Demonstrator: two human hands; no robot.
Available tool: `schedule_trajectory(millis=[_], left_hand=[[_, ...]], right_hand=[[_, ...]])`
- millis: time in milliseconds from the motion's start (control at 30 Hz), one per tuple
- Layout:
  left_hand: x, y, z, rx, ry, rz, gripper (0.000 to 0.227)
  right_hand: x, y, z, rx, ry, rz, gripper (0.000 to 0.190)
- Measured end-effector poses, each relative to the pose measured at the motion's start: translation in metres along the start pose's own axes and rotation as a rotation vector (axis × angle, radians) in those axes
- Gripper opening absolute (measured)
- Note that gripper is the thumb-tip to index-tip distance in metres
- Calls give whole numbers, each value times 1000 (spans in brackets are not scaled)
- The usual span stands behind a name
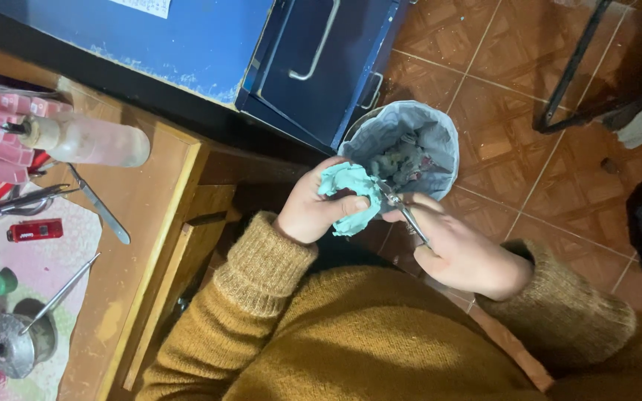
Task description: The person retrieves a light blue clay-like object from a plastic bag and uses scissors to cut and shape it over a trash bin. The person opens a drawer to retrieve the scissors and continues cutting the material into smaller pieces.
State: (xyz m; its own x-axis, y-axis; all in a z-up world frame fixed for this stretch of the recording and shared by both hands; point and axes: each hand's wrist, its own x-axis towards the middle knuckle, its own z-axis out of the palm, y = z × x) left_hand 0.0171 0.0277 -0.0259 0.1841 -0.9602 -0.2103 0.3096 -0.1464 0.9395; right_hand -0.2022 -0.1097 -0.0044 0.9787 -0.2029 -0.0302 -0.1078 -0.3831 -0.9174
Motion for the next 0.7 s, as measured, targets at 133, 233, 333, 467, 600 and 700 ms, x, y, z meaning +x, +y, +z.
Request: schedule_trajectory(millis=[133,233,333,467,600,700], left_hand=[[1,-7,-5,-97,74,16,32],[0,-9,-3,-170,117,42,31],[1,-6,6,-192,119,33,33],[3,-6,14,-158,88,16,38],[0,-3,15,-46,46,-34,35],[1,-3,13,-22,63,-107,37]], right_hand=[[-2,5,-3,42,-145,185,69],[-5,13,-2,26,-160,205,73],[-4,11,-2,12,-73,32,72],[0,3,-3,56,-29,-56,72],[1,7,-6,61,-71,-4,69],[1,8,-7,2,-106,75,52]])
